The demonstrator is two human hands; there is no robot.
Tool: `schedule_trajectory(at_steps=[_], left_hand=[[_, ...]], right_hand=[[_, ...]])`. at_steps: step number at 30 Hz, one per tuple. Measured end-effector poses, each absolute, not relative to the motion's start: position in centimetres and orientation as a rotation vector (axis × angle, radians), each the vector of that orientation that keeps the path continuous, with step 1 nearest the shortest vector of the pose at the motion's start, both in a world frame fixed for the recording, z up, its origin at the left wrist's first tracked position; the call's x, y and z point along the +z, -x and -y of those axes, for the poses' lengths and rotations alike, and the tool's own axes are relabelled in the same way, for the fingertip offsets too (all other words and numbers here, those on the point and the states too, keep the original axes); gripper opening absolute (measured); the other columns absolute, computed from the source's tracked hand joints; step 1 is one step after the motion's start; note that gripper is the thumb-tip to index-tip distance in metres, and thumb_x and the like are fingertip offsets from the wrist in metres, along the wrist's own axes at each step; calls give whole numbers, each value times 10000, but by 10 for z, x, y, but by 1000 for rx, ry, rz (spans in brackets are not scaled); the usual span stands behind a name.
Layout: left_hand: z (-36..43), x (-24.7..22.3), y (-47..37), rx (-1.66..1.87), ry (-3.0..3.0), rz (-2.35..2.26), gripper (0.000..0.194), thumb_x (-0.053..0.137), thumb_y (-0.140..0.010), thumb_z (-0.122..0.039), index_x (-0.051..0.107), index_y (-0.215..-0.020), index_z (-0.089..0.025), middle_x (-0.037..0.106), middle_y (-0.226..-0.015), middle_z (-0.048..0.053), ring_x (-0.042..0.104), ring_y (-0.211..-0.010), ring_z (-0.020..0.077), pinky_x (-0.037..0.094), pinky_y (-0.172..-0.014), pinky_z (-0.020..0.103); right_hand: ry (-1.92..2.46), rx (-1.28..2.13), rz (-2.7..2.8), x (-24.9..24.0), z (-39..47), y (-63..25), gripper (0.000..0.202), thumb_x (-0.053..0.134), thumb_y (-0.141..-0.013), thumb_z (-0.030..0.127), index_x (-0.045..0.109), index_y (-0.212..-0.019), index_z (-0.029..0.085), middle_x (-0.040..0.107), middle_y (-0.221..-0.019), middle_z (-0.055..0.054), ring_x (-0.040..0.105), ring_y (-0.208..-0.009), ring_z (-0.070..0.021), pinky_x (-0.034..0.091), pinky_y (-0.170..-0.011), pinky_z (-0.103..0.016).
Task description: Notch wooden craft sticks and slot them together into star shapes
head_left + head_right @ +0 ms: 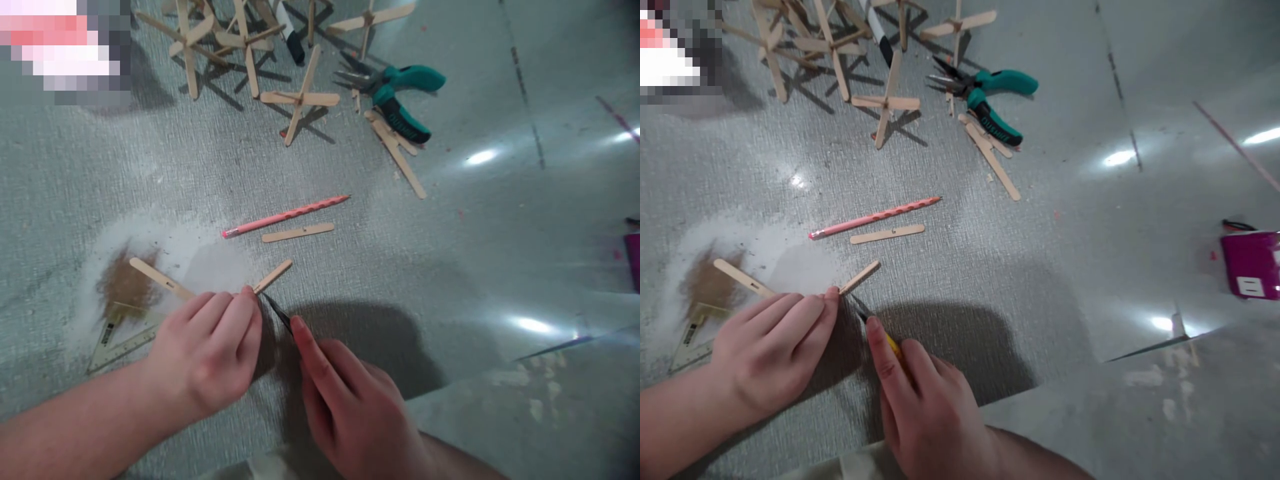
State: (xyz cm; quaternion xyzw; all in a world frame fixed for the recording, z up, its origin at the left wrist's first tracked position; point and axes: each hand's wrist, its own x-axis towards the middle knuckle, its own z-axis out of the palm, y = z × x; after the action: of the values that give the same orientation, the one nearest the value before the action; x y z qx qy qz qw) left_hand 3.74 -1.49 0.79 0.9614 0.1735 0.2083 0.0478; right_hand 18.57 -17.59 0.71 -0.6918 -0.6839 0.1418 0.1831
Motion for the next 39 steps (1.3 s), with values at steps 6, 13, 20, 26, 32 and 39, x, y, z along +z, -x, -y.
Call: schedule_trajectory(at_steps=[6,13,20,26,32,39], left_hand=[[14,7,-35,631,-2983,-465,186,551,-943,17,708,-858,-34,615,-624,15,492,-562,150,417,-523,309],[15,6,-34,621,-2968,-468,218,533,-955,-1,709,-838,-54,625,-625,17,495,-551,154,429,-513,313],[12,7,-35,621,-2962,-470,215,539,-947,3,709,-827,-50,618,-618,15,480,-540,152,420,-500,314],[15,8,-37,608,-2967,-483,244,512,-964,2,710,-835,-57,597,-592,3,484,-537,157,419,-517,316],[17,8,-40,591,-2992,-493,306,482,-984,-18,686,-770,-98,587,-591,6,483,-536,169,403,-530,336],[14,8,-38,594,-2998,-436,275,501,-954,-6,689,-768,-82,594,-607,26,498,-548,178,437,-516,323]], right_hand=[[1931,414,1897,3,179,-187,657,375,-1034,140,155,-1653,133,660,-839,-36,608,-643,-147,549,-591,-258],[1928,417,1900,2,179,-186,655,371,-1032,133,160,-1652,140,651,-849,-36,595,-649,-148,545,-598,-259],[1932,421,1914,2,180,-187,658,374,-1034,135,151,-1653,143,644,-839,-30,591,-644,-148,550,-602,-256],[1941,409,1928,5,178,-185,645,365,-1039,129,155,-1649,124,626,-815,-21,586,-620,-145,530,-574,-270],[1952,348,2028,14,168,-189,616,358,-1059,158,173,-1642,82,579,-749,-6,541,-546,-150,470,-490,-298],[1932,336,2047,13,160,-190,634,346,-1041,124,152,-1641,62,561,-749,-7,523,-549,-153,452,-474,-301]])
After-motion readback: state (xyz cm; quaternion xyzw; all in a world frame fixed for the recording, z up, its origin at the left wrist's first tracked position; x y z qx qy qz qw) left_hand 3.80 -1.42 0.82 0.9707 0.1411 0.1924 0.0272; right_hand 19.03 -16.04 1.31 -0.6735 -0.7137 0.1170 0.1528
